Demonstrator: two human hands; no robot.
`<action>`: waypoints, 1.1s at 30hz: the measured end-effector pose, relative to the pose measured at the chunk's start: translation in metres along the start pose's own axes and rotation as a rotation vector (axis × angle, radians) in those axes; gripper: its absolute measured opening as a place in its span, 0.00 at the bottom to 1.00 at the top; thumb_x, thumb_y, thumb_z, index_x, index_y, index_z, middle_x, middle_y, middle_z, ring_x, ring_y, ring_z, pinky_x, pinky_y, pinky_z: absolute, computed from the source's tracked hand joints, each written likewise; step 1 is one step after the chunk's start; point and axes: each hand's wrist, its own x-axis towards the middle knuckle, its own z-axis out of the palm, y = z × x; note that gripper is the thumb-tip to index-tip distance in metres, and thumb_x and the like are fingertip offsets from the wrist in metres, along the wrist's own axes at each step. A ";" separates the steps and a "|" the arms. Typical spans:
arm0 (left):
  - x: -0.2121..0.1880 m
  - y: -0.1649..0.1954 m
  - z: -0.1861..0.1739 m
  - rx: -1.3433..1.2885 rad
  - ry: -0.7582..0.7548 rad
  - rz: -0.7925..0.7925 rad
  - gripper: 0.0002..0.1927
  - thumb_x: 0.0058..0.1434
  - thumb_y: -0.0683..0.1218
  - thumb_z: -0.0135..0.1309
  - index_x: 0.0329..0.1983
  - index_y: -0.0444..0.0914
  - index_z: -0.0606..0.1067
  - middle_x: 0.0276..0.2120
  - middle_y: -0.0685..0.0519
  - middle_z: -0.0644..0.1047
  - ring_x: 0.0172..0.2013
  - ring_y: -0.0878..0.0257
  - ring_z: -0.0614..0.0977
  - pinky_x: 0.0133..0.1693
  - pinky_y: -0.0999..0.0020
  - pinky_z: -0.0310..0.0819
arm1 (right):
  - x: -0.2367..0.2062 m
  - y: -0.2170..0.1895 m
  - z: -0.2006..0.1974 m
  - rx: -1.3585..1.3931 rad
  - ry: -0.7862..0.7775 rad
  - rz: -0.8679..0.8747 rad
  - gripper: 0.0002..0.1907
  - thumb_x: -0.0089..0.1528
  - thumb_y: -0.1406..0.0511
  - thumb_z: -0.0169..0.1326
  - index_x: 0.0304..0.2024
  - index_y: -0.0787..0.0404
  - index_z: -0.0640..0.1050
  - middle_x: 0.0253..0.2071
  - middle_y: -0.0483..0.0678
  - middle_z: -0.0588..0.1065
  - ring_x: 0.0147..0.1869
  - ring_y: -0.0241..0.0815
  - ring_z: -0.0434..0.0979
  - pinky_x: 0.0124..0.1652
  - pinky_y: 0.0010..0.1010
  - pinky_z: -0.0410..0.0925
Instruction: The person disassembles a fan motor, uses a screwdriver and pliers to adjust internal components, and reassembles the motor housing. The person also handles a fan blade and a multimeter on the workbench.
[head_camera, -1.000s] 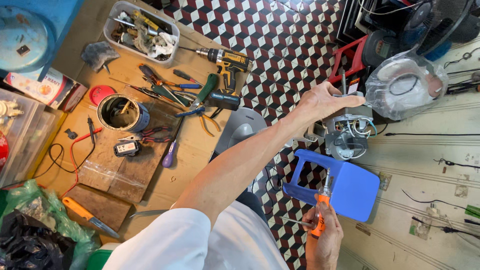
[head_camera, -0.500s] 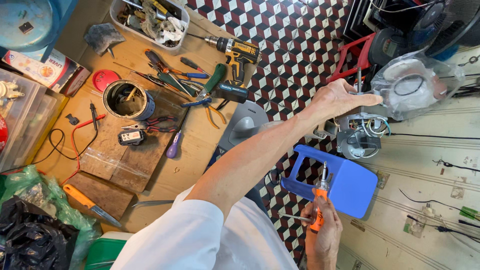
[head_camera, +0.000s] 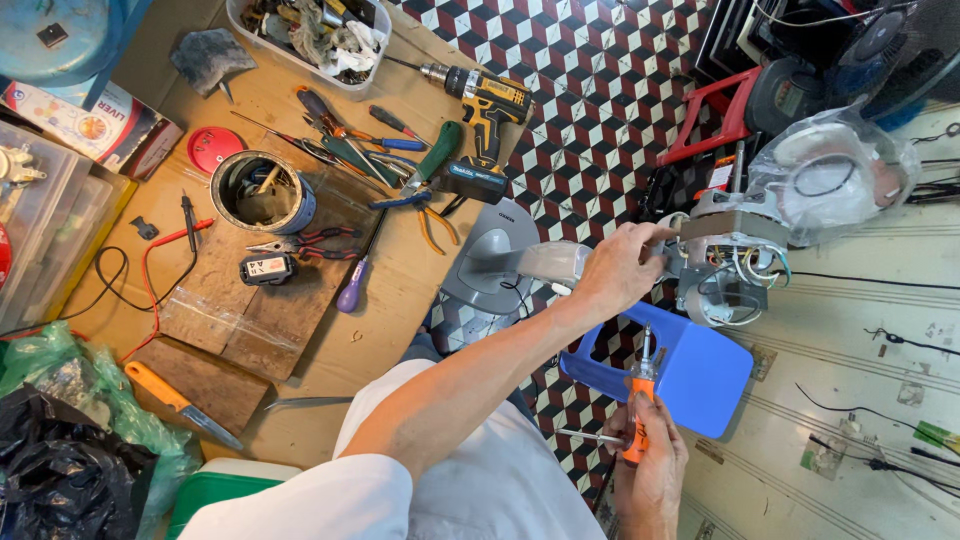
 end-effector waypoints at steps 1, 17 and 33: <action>-0.001 0.003 0.000 0.021 0.017 0.016 0.20 0.63 0.49 0.55 0.58 0.44 0.77 0.43 0.49 0.76 0.41 0.55 0.81 0.45 0.59 0.76 | -0.001 -0.001 0.001 -0.003 0.004 -0.005 0.16 0.65 0.61 0.52 0.48 0.68 0.76 0.25 0.47 0.71 0.26 0.37 0.68 0.25 0.28 0.60; 0.012 -0.004 0.005 0.249 0.162 0.533 0.11 0.62 0.39 0.57 0.46 0.35 0.71 0.48 0.49 0.75 0.50 0.51 0.78 0.50 0.59 0.76 | 0.001 0.006 -0.016 -0.042 0.090 0.056 0.22 0.64 0.59 0.53 0.54 0.69 0.78 0.22 0.47 0.70 0.26 0.36 0.68 0.27 0.29 0.59; 0.004 0.007 0.004 0.103 0.105 0.442 0.12 0.65 0.37 0.53 0.50 0.35 0.66 0.50 0.46 0.73 0.49 0.48 0.79 0.49 0.58 0.77 | 0.007 0.006 -0.018 -0.013 0.111 0.116 0.21 0.64 0.58 0.53 0.53 0.67 0.78 0.23 0.46 0.69 0.26 0.36 0.66 0.26 0.31 0.57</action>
